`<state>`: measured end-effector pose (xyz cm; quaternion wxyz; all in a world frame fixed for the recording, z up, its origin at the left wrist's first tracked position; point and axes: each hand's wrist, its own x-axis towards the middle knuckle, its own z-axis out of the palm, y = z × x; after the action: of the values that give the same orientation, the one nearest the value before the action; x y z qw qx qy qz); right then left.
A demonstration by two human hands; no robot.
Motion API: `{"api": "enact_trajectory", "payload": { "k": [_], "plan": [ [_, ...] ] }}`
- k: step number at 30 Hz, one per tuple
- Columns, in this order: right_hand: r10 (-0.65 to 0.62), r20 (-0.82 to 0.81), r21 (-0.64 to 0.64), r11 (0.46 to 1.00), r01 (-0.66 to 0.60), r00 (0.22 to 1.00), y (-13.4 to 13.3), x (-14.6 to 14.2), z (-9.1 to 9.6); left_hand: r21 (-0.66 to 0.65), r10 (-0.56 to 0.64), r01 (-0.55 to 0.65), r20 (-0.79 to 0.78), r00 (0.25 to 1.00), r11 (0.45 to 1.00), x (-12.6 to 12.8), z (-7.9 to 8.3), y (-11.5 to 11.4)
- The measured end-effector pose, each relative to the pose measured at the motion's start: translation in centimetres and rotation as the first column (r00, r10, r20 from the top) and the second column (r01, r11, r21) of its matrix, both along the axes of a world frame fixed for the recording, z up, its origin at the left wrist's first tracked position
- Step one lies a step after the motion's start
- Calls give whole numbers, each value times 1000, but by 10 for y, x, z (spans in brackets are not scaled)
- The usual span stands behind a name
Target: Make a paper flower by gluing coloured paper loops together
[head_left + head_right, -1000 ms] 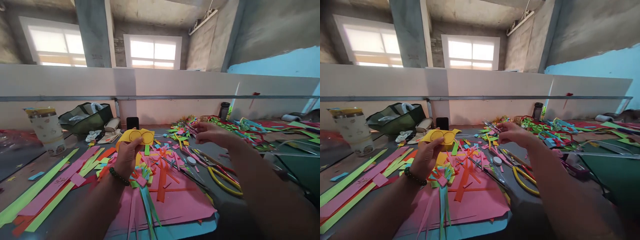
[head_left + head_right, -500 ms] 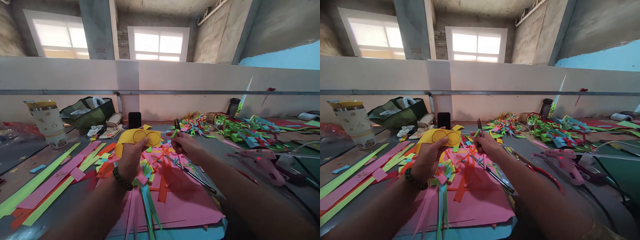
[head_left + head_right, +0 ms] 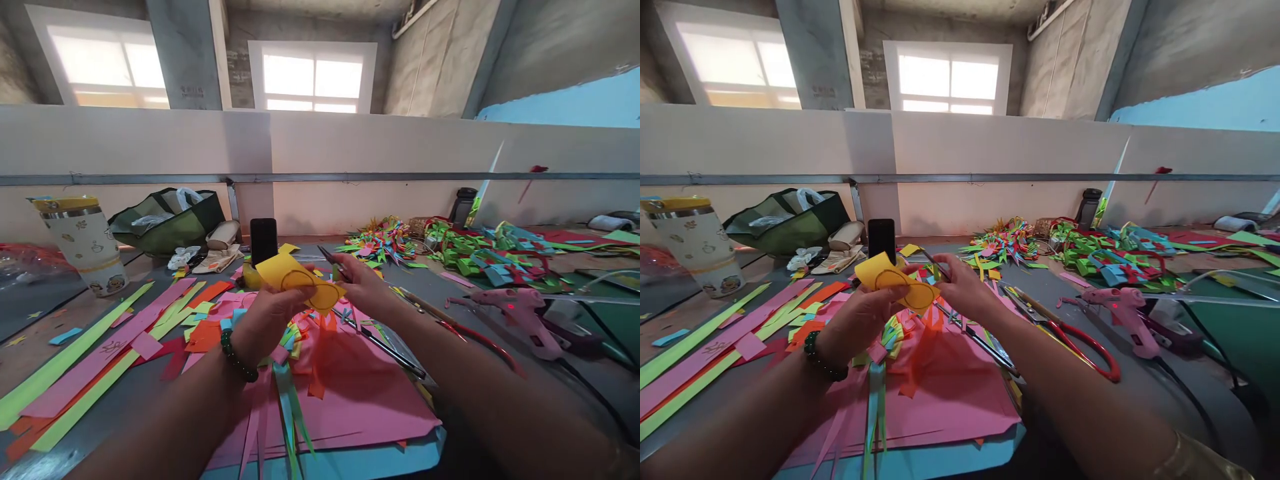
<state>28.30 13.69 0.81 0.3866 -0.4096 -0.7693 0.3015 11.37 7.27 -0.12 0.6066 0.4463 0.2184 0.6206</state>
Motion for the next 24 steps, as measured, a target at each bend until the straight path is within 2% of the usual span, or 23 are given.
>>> {"api": "enact_trajectory", "payload": {
  "k": [4, 6, 8, 11, 13, 15, 20, 22, 24],
  "plan": [
    [153, -63, -91, 983, -158, 986, -14, -9, -2, 25, -8, 11, -129, 992, 1000, 1, -4, 0],
    [193, -92, -87, 976, -201, 977, -17, -10, 0, 45, 5, 3, -181, 983, 999, 1, -4, 1],
    [136, -100, -47, 989, -141, 986, -15, -6, 5, 50, -6, 15, -191, 982, 999, 0, -2, 1],
    [16, -169, 29, 1000, -12, 985, -11, 4, 15, 9, -89, 90, -100, 991, 996, -1, 3, -1],
    [41, -222, 42, 999, -33, 974, -12, 9, 19, -9, -173, 172, -20, 985, 985, -1, 6, -4],
    [110, -236, 24, 994, -107, 966, -16, 9, 19, -10, -230, 230, 16, 973, 973, -1, 7, -6],
    [218, -221, -23, 973, -229, 951, -18, -4, 21, -20, -261, 261, 3, 965, 965, 1, 9, -10],
    [186, -200, 11, 982, -187, 962, -16, -3, 32, -50, -247, 246, -17, 969, 968, 0, 8, -9],
    [105, -156, 77, 993, -94, 982, -22, 11, 39, -68, -214, 211, -45, 976, 975, -4, 5, -7]
  ]
}}
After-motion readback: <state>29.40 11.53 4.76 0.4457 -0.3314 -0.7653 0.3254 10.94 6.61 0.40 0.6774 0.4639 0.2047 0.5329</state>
